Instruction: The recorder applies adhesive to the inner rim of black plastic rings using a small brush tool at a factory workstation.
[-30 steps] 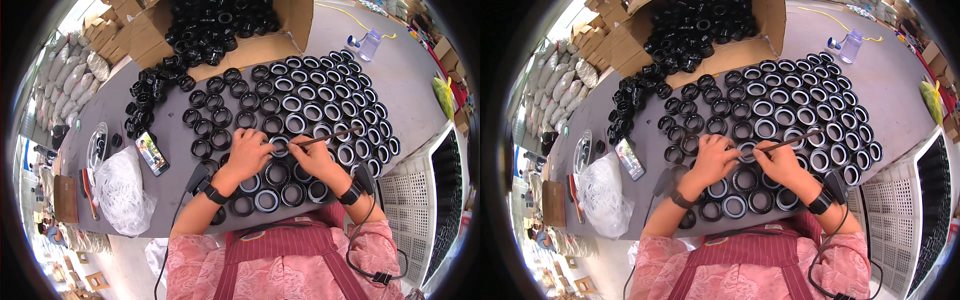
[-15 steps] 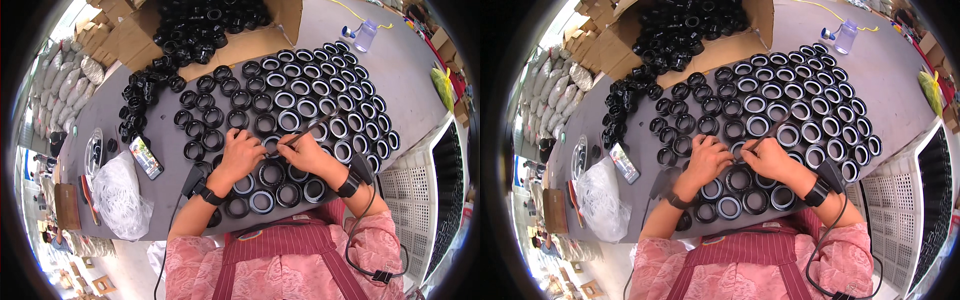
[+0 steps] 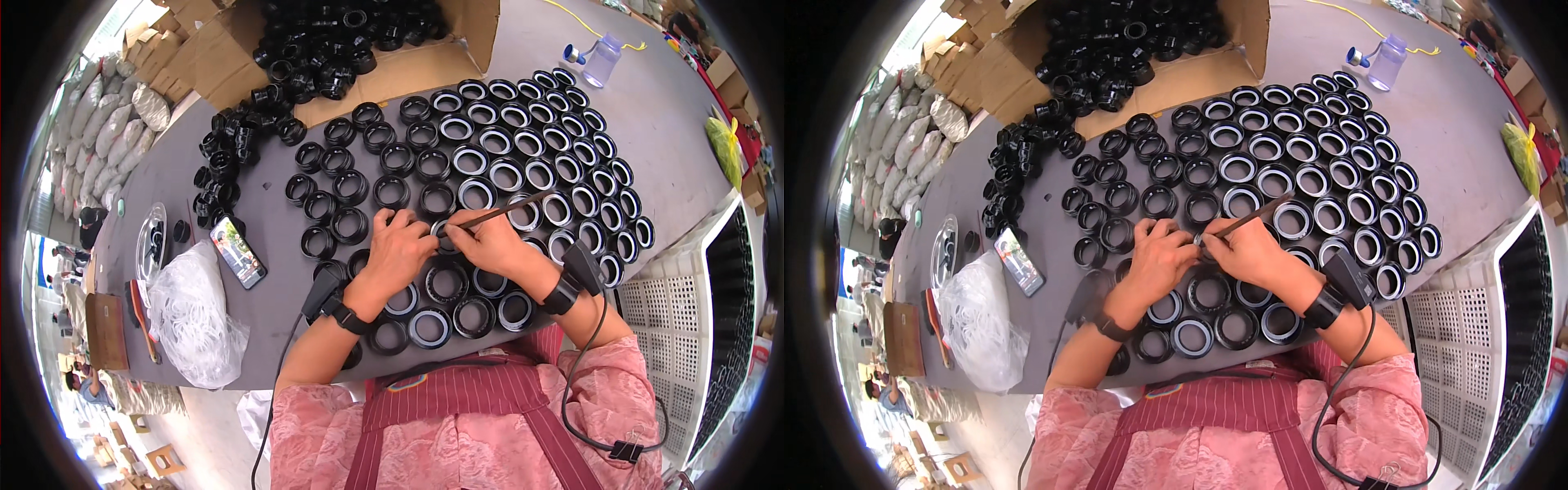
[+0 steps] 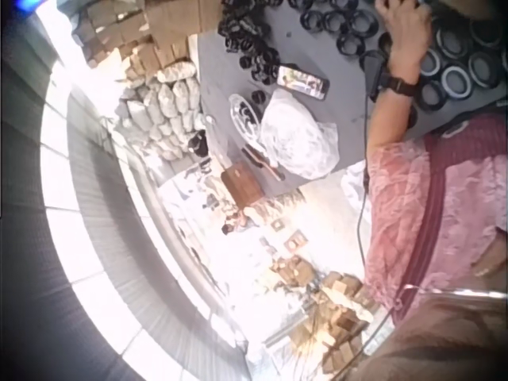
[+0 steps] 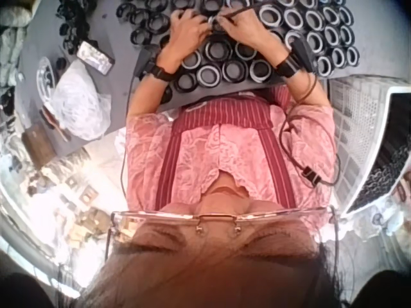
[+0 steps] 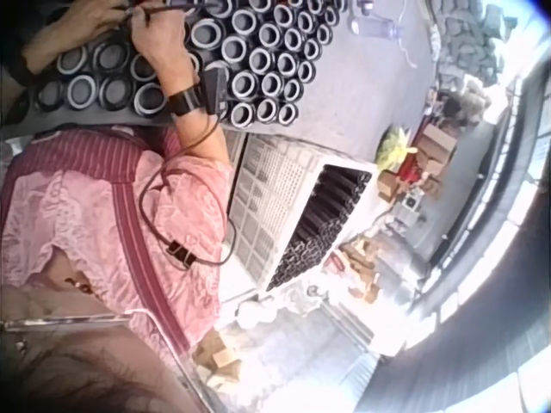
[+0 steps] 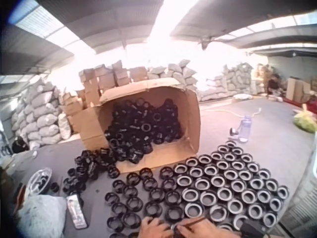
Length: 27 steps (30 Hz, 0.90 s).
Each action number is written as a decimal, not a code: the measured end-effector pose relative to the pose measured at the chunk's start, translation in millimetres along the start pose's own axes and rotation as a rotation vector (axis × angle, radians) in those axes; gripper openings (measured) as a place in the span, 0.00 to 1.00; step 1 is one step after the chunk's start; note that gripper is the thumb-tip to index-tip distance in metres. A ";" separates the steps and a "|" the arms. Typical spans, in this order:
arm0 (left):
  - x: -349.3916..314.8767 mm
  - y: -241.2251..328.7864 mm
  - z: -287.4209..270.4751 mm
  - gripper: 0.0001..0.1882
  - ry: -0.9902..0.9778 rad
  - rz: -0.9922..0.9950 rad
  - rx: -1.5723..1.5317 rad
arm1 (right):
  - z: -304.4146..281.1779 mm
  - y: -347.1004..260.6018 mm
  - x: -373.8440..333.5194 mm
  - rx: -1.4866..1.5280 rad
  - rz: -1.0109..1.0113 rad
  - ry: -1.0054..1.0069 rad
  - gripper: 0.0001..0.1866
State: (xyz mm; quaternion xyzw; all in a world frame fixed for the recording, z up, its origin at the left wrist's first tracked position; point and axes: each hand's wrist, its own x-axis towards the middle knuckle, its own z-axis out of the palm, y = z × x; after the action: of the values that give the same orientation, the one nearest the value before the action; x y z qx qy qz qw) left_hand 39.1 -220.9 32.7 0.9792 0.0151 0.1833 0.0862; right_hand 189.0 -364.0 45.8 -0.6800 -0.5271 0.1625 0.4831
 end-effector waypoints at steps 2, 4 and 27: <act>0.4 1.8 0.8 0.10 -0.001 -0.009 0.008 | -9.0 0.4 -0.9 0.042 0.177 -0.103 0.07; 1.3 2.3 -2.7 0.08 0.008 -0.012 -0.016 | -19.6 0.0 -3.0 0.006 0.161 -0.054 0.08; -53.2 1.3 -66.5 0.08 -0.094 -0.156 -0.154 | 1.4 -36.7 -28.7 0.049 0.086 0.031 0.07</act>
State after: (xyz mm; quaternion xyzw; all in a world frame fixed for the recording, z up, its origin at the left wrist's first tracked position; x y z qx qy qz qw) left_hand -34.6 -214.5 75.0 0.9730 0.0732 0.1307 0.1758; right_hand 156.2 -389.3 67.2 -0.6924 -0.4858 0.1856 0.5002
